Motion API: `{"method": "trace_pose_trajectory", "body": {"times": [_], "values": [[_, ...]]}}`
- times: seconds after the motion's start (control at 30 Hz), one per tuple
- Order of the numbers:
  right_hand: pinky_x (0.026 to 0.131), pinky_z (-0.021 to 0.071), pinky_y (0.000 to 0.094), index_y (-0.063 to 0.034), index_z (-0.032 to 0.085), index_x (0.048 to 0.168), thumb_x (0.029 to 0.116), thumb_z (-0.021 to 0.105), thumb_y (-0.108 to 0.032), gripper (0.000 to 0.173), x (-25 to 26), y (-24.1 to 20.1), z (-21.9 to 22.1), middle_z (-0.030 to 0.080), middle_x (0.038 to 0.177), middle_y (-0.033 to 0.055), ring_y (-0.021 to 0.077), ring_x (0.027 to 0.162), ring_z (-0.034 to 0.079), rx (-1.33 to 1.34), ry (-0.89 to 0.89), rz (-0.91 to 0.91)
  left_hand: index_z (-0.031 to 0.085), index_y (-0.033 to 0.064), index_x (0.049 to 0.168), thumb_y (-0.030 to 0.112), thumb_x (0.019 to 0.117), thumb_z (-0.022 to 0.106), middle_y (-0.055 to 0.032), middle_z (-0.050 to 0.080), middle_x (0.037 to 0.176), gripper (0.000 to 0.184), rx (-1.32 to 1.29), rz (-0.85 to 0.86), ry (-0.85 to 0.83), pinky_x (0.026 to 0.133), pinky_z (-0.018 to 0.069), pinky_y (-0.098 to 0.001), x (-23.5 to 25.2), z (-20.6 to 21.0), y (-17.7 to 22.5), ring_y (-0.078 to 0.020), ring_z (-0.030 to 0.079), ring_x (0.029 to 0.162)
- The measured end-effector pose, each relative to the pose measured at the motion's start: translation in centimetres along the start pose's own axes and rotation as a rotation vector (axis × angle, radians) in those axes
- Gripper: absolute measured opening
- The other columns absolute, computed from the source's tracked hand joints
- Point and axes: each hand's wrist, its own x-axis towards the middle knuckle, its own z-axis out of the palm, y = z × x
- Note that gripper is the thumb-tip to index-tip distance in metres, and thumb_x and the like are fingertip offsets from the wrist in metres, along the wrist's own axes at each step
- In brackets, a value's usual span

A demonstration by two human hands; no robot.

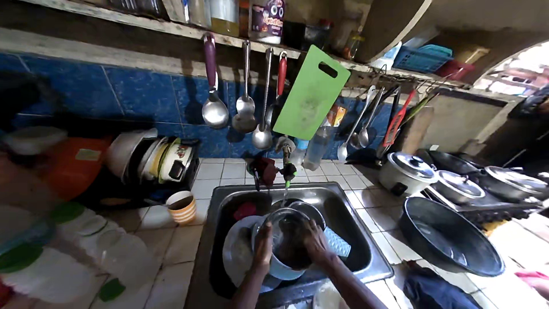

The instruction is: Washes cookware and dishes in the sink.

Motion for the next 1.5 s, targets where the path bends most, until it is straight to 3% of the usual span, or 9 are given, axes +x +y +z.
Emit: {"method": "trace_pose_trajectory", "body": {"times": [0.23, 0.33, 0.43, 0.7, 0.9, 1.03, 1.13, 1.4, 1.5], "values": [[0.11, 0.0461, 0.0522, 0.0015, 0.061, 0.135, 0.0996, 0.06, -0.012, 0.038, 0.9, -2.4, 0.5, 0.058, 0.137, 0.0279, 0.0389, 0.126, 0.059, 0.586, 0.081, 0.067, 0.05, -0.0055, 0.142, 0.027, 0.1118, 0.039, -0.0238, 0.054, 0.142, 0.046, -0.141, -0.029, -0.085, 0.11, 0.0431, -0.0467, 0.9, 3.3, -0.5, -0.0292, 0.053, 0.13], [0.111, 0.0335, 0.0702, -0.0128, 0.069, 0.132, 0.0983, 0.06, -0.011, 0.035, -0.8, 0.0, 0.1, 0.057, 0.145, 0.0185, 0.0441, 0.14, 0.046, 0.152, -0.031, -0.015, 0.049, -0.0056, 0.143, 0.021, 0.1105, 0.043, -0.0231, 0.052, 0.145, 0.042, -0.056, -0.02, -0.039, 0.112, 0.0405, -0.0449, 1.7, 0.9, 0.2, -0.028, 0.051, 0.132], [0.115, 0.0371, 0.0617, -0.0003, 0.061, 0.136, 0.1014, 0.049, -0.002, 0.037, -0.2, 1.9, -0.7, 0.036, 0.16, 0.027, 0.0521, 0.147, 0.033, -0.027, 0.229, 0.062, 0.045, -0.0043, 0.148, 0.01, 0.1071, 0.048, -0.0237, 0.048, 0.15, 0.043, -0.015, -0.105, -0.099, 0.114, 0.0384, -0.0465, 0.1, 1.6, 0.2, -0.0307, 0.048, 0.137], [0.113, 0.0419, 0.0545, 0.0029, 0.058, 0.136, 0.1008, 0.055, -0.013, 0.039, 1.7, 1.4, -0.4, 0.056, 0.141, 0.0277, 0.0436, 0.133, 0.053, 0.112, 0.275, 0.115, 0.046, -0.0027, 0.145, -0.01, 0.0917, 0.052, -0.0222, 0.055, 0.137, 0.054, -0.053, -0.235, -0.235, 0.096, 0.0496, -0.0439, -0.4, 2.7, -0.2, -0.0275, 0.057, 0.117], [0.124, 0.0288, 0.0513, 0.0054, 0.023, 0.16, 0.0985, 0.061, -0.014, 0.075, 1.1, -4.1, 1.8, 0.022, 0.164, 0.0324, 0.0434, 0.152, 0.029, 0.577, 0.256, 0.202, 0.05, -0.0004, 0.142, 0.029, 0.1103, 0.043, -0.0169, 0.063, 0.129, 0.044, -0.234, -0.124, -0.2, 0.097, 0.0525, -0.0407, 0.4, 3.9, -2.0, -0.0206, 0.062, 0.113], [0.115, 0.0332, 0.0647, -0.008, 0.058, 0.143, 0.1065, 0.053, -0.021, 0.039, 0.2, -2.4, 1.0, 0.056, 0.147, 0.0186, 0.0385, 0.139, 0.049, 0.4, -0.117, -0.033, 0.046, 0.0012, 0.145, 0.03, 0.111, 0.039, -0.0169, 0.059, 0.132, 0.045, -0.262, -0.076, -0.06, 0.094, 0.0522, -0.0419, 2.4, 1.6, -2.2, -0.0204, 0.06, 0.111], [0.108, 0.0367, 0.0704, -0.0141, 0.072, 0.128, 0.0987, 0.062, -0.015, 0.031, 0.6, 1.1, 0.0, 0.062, 0.137, 0.0212, 0.0479, 0.135, 0.049, 0.123, 0.042, -0.1, 0.046, -0.0047, 0.145, 0.021, 0.1097, 0.043, -0.0213, 0.052, 0.145, 0.044, -0.218, 0.002, 0.01, 0.109, 0.0441, -0.0409, 2.6, 0.7, -1.4, -0.0233, 0.053, 0.129], [0.118, 0.0348, 0.0566, 0.0022, 0.06, 0.138, 0.1014, 0.06, -0.031, 0.049, 1.6, -2.7, -0.3, 0.055, 0.144, 0.0272, 0.042, 0.139, 0.048, 0.495, 0.119, -0.056, 0.056, -0.0012, 0.131, 0.037, 0.1119, 0.035, -0.014, 0.062, 0.117, 0.047, -0.174, -0.067, -0.093, 0.091, 0.0517, -0.0381, 3.3, 2.4, 0.0, -0.0192, 0.06, 0.105], [0.112, 0.0331, 0.0673, -0.0071, 0.055, 0.143, 0.0983, 0.065, -0.044, 0.059, 0.3, -4.0, -2.1, 0.054, 0.145, 0.0231, 0.0432, 0.136, 0.048, 0.232, -0.194, -0.139, 0.034, 0.0157, 0.159, 0.034, 0.1119, 0.036, -0.0128, 0.042, 0.158, 0.05, -0.013, -0.139, -0.216, 0.112, 0.0393, -0.054, 5.3, -0.5, 1.9, -0.0282, 0.044, 0.142]]}}
